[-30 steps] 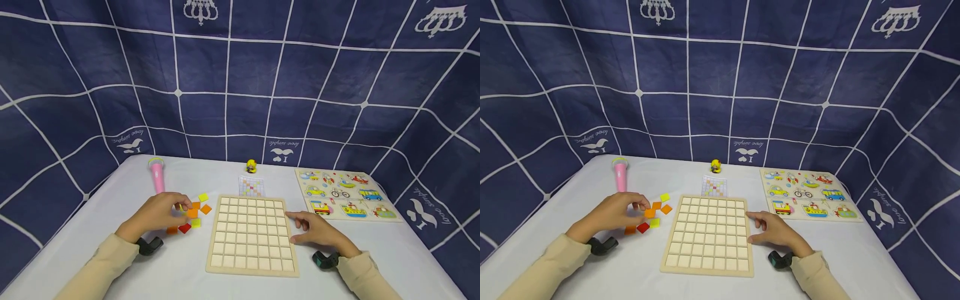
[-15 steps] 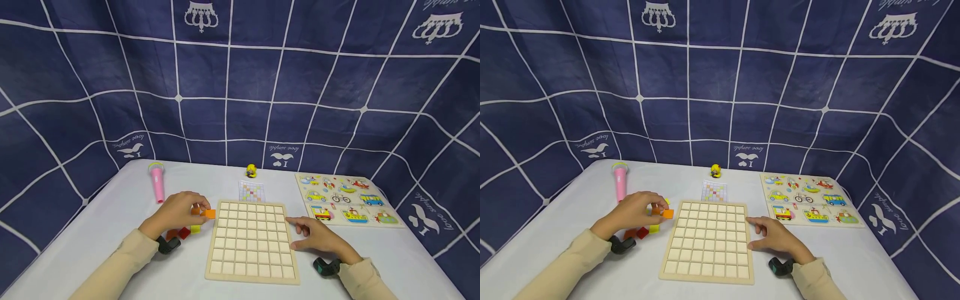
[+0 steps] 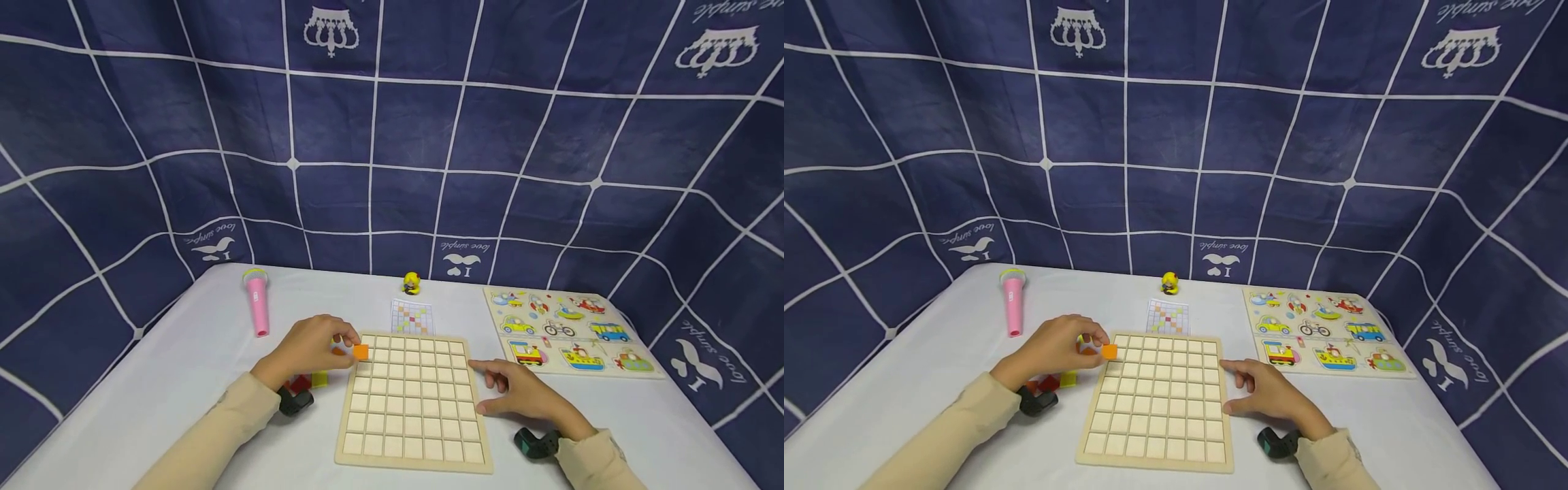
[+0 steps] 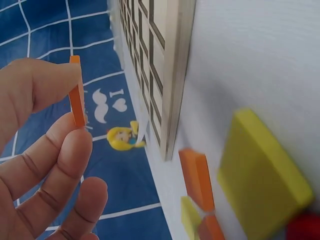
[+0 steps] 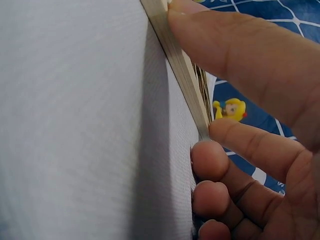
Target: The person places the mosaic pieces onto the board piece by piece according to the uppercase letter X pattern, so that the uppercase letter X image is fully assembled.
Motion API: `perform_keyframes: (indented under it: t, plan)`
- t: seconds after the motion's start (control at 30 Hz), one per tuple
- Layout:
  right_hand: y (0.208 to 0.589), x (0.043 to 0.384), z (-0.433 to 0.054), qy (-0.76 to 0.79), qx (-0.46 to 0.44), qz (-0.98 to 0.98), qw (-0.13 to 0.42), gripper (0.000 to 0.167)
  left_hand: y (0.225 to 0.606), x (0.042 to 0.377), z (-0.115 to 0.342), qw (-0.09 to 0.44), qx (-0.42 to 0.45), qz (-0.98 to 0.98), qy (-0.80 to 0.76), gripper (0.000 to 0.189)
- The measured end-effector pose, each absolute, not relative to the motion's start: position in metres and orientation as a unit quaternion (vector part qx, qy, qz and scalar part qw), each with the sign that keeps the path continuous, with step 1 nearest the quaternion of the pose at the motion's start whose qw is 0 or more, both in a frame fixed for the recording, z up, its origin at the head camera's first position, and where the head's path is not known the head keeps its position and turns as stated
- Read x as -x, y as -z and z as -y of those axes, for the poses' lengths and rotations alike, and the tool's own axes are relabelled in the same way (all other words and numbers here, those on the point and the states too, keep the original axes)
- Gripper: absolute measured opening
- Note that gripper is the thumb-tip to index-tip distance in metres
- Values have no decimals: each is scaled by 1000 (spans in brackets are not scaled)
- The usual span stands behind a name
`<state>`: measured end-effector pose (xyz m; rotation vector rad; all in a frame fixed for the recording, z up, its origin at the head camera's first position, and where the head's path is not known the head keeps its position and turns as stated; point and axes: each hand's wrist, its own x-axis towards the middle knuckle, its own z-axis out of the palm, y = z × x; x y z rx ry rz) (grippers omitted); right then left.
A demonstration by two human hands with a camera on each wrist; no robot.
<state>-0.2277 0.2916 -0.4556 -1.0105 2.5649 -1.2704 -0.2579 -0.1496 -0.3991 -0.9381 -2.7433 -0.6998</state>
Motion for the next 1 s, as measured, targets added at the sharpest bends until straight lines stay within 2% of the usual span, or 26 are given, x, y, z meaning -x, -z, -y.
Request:
perform_keyframes:
  t: [0.43,0.67,1.0]
  plan:
    - [437,217,-279,410,270,-867,87,74,402,270,124,31,297,915,270,18]
    - [437,216,-280,407,267,-869,87,76,404,281,113,-15,284,911,297,19]
    - [445,220,-285,407,310,-857,58,74,412,294,111,-59,269,910,311,20]
